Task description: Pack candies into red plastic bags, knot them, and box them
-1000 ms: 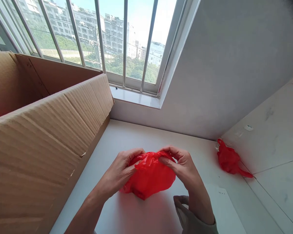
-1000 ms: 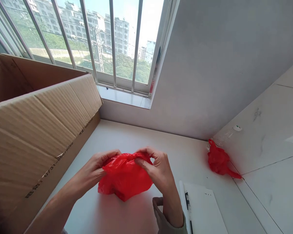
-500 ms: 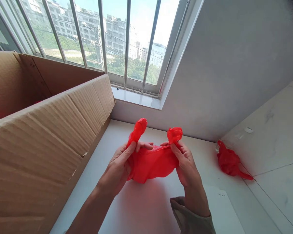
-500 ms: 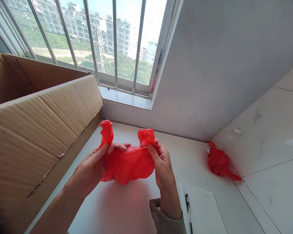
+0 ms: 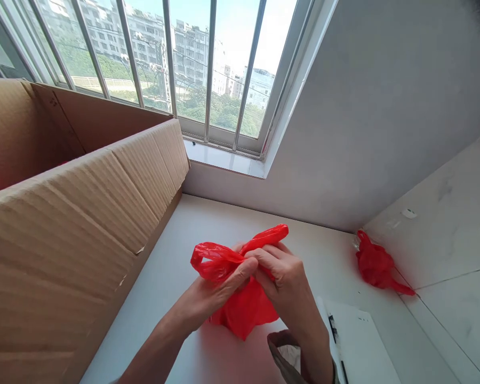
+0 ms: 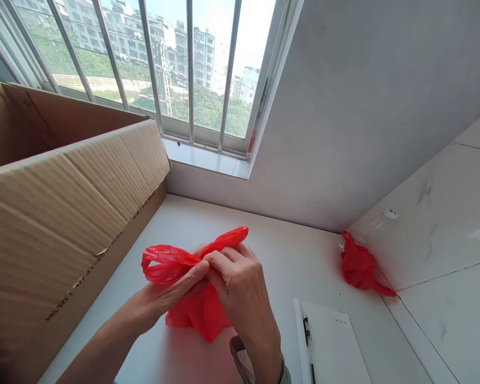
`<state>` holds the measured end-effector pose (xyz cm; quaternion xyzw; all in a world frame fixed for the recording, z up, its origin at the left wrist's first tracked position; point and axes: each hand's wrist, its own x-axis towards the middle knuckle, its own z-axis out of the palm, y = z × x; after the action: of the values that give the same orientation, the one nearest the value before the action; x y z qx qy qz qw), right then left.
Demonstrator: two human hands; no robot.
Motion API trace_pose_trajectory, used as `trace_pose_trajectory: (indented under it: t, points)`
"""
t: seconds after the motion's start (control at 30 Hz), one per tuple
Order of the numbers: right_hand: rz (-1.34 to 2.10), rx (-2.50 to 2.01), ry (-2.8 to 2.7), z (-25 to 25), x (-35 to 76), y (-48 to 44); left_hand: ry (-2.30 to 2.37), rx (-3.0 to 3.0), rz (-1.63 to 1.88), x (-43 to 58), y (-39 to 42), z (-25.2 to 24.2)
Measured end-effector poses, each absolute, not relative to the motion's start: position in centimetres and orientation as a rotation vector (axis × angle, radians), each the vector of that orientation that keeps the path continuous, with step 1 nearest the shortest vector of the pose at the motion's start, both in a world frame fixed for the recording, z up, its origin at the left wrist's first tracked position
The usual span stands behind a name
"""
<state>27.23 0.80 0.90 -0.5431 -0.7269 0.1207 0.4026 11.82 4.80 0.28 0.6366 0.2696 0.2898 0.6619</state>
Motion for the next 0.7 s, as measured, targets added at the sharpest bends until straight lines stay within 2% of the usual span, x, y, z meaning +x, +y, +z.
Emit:
trace_pose_trajectory:
  t: [0.17, 0.33, 0.43, 0.53, 0.7]
  points:
    - [0.355, -1.339, -1.711, 0.9, 28.3, 0.8, 0.732, 1.345, 0.736, 12.0, 5.3, -0.8]
    - [0.513, -1.422, -1.295, 0.6, 29.0, 0.9, 0.693, 1.19, 0.506, 11.8, 5.4, -0.6]
    - [0.492, -1.291, -1.47, 1.0, 28.7, 0.3, 0.642, 1.022, 0.41, 11.8, 5.4, -0.4]
    - [0.446, -1.156, -1.77, 1.7, 28.4, -0.8, 0.506, 0.876, 0.495, 11.7, 5.5, -0.2]
    - [0.361, -1.25, -1.883, 2.1, 29.1, -1.6, 0.399, 0.923, 0.588, 11.4, 5.8, 0.0]
